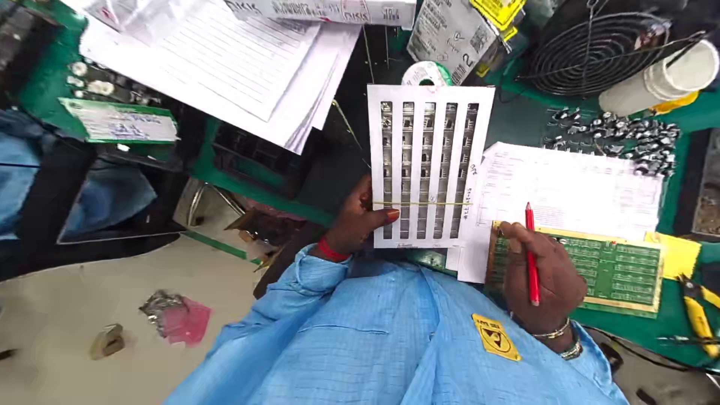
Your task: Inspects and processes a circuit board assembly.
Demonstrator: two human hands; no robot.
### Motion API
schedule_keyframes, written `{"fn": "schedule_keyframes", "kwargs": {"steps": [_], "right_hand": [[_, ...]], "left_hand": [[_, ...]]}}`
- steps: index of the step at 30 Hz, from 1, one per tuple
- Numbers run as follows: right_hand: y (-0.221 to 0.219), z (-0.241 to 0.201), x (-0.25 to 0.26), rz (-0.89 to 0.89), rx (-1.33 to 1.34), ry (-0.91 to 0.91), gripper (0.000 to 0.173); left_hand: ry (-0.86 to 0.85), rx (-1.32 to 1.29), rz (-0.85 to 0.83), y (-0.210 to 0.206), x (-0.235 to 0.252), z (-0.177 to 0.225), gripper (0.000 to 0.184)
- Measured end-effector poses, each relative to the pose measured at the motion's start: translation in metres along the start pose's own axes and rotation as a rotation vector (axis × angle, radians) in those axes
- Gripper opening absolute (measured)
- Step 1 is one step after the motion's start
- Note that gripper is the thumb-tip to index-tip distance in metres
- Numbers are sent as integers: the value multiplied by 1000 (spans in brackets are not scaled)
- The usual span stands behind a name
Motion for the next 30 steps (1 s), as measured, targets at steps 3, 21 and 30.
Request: {"fn": "schedule_keyframes", "kwargs": {"steps": [3,21,30], "right_hand": [[-2,0,8,-5,9,-19,29],[-19,29,19,158,162,-268,18],[-29,35,21,163,152,-290,9]], "left_hand": [[-5,-13,-15,0,0,0,43],[-72,43,26,-1,-3,2,50],[-110,21,-7,-2,-3,3,50]]}}
Point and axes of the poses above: each hand's wrist, its own x-axis towards the middle knuckle, its own y-axis out of the back of the hand, z = x × y, the point moved 3 cm from there along x, towards the middle knuckle, and after that the axes turned 7 degrees about y, right-handed, at the moved point
